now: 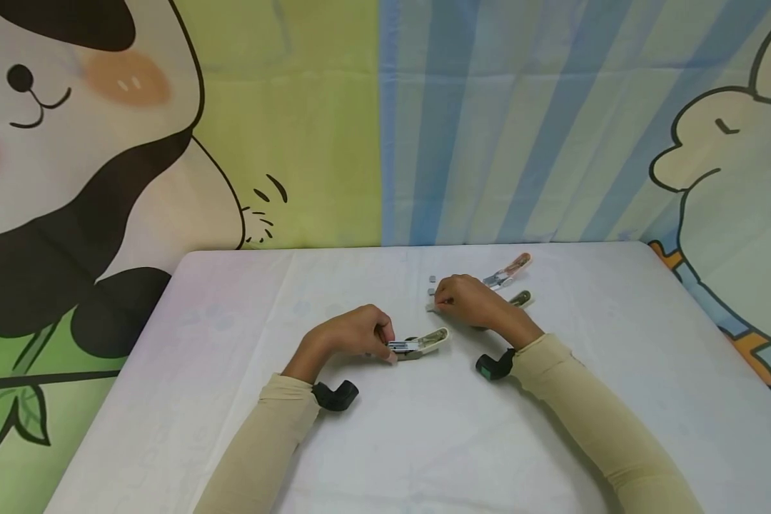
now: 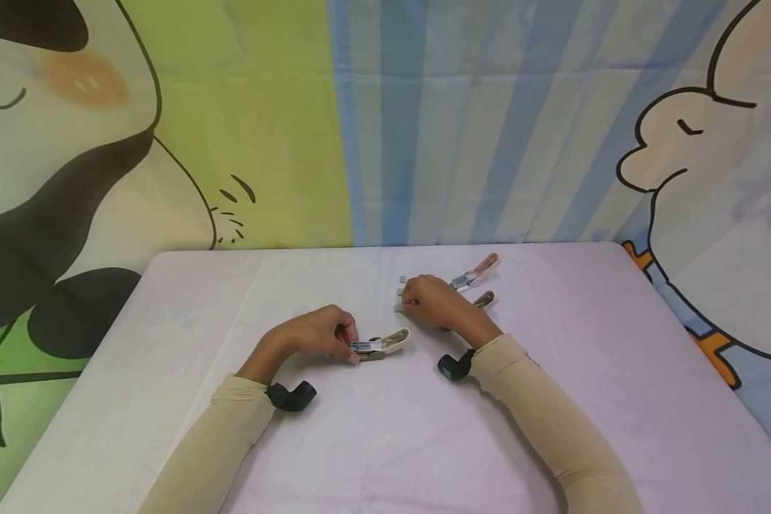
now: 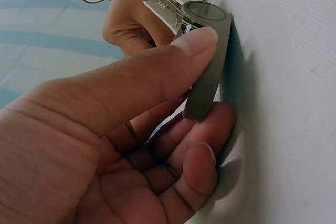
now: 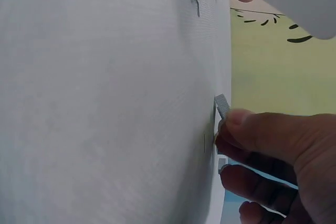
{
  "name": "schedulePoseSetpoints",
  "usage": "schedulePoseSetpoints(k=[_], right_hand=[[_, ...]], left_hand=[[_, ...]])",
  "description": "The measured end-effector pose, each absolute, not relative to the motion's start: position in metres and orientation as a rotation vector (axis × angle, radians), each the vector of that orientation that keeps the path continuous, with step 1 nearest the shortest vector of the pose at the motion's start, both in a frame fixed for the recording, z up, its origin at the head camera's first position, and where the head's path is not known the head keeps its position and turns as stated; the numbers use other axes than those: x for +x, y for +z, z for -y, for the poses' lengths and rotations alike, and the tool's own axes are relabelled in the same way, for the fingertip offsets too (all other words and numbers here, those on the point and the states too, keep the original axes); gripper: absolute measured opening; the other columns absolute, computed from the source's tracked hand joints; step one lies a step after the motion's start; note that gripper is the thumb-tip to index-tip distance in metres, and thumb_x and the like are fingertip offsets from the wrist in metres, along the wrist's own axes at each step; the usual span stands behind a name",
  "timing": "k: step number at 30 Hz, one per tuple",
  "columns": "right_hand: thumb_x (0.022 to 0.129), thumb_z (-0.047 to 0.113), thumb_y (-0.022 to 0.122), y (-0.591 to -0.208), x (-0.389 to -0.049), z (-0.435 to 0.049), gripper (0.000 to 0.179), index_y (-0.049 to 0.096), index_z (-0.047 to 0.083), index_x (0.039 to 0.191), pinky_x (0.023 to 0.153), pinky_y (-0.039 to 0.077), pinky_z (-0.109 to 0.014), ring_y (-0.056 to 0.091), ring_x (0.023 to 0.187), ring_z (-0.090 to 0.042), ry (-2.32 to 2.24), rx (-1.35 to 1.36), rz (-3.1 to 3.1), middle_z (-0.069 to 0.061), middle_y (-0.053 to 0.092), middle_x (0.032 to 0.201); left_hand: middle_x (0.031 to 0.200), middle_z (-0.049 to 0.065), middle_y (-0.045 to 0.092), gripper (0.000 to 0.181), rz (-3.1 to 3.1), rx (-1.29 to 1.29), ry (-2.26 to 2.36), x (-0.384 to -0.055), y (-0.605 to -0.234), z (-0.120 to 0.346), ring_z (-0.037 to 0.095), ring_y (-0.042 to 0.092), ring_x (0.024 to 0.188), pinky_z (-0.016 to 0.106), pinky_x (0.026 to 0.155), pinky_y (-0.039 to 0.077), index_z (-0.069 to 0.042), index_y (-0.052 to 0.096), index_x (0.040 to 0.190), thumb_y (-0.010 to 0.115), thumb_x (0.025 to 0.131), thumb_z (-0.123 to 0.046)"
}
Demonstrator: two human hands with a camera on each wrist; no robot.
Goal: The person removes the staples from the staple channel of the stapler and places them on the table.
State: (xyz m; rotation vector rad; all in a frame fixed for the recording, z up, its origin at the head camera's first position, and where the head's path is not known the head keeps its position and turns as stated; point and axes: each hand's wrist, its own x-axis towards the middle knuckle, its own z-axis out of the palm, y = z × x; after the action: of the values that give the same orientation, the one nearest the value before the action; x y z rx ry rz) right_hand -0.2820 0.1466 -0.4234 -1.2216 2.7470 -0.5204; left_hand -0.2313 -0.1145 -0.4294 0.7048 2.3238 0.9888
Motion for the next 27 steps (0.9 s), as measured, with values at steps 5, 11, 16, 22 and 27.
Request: schedulePoseSetpoints(k=[5, 11, 16, 22, 27], right_hand=[[0.089, 0.007, 0.070, -0.423, -0.282, -0.148, 0.005, 0.076, 0.006, 0.091, 0.079, 0.049, -0.040, 0.062, 0.087, -0.021, -0.526, -1.192, -2.749, -0.005, 0.065, 0.095], [0.092, 0.011, 0.069, -0.419, -0.279, -0.150, 0.009, 0.076, 0.006, 0.095, 0.078, 0.049, -0.039, 0.062, 0.085, -0.019, -0.542, -1.152, -2.764, -0.004, 0.066, 0.094], [0.095, 0.025, 0.065, -0.409, -0.266, -0.149, 0.022, 0.074, 0.008, 0.105, 0.070, 0.049, -0.033, 0.060, 0.081, -0.014, -0.702, -1.174, -2.626, 0.000, 0.067, 0.096], [0.089, 0.020, 0.072, -0.388, -0.239, -0.148, 0.026, 0.071, 0.008, 0.113, 0.070, 0.048, -0.030, 0.056, 0.083, -0.011, -0.706, -1.170, -2.406, 0.002, 0.065, 0.105], [0.088, 0.005, 0.070, -0.382, -0.229, -0.149, 0.022, 0.071, 0.005, 0.110, 0.070, 0.048, -0.028, 0.055, 0.081, -0.008, -0.589, -1.210, -2.460, 0.001, 0.064, 0.100]], left_hand=[[0.077, -0.001, 0.065, 0.018, -2.324, 0.703, 0.986, -0.231, -0.429, 0.114, 0.012, 0.056, 0.068, 0.028, 0.064, 0.045, -0.011, 0.068, 0.084, 0.084, 0.077, -0.015], [0.077, -0.001, 0.065, 0.019, -2.331, 0.699, 0.988, -0.230, -0.428, 0.114, 0.013, 0.055, 0.069, 0.029, 0.065, 0.045, -0.011, 0.068, 0.085, 0.084, 0.076, -0.016], [0.076, -0.002, 0.065, 0.018, -2.328, 0.691, 0.985, -0.230, -0.430, 0.115, 0.012, 0.055, 0.068, 0.028, 0.064, 0.045, -0.012, 0.069, 0.084, 0.084, 0.076, -0.016], [0.075, -0.001, 0.066, 0.016, -2.315, 0.719, 1.011, -0.232, -0.430, 0.114, 0.011, 0.054, 0.067, 0.028, 0.063, 0.045, -0.011, 0.069, 0.083, 0.083, 0.078, -0.016], [0.073, -0.004, 0.066, 0.015, -2.314, 0.753, 0.974, -0.229, -0.431, 0.107, 0.010, 0.055, 0.066, 0.027, 0.063, 0.044, -0.013, 0.069, 0.081, 0.082, 0.079, -0.019]])
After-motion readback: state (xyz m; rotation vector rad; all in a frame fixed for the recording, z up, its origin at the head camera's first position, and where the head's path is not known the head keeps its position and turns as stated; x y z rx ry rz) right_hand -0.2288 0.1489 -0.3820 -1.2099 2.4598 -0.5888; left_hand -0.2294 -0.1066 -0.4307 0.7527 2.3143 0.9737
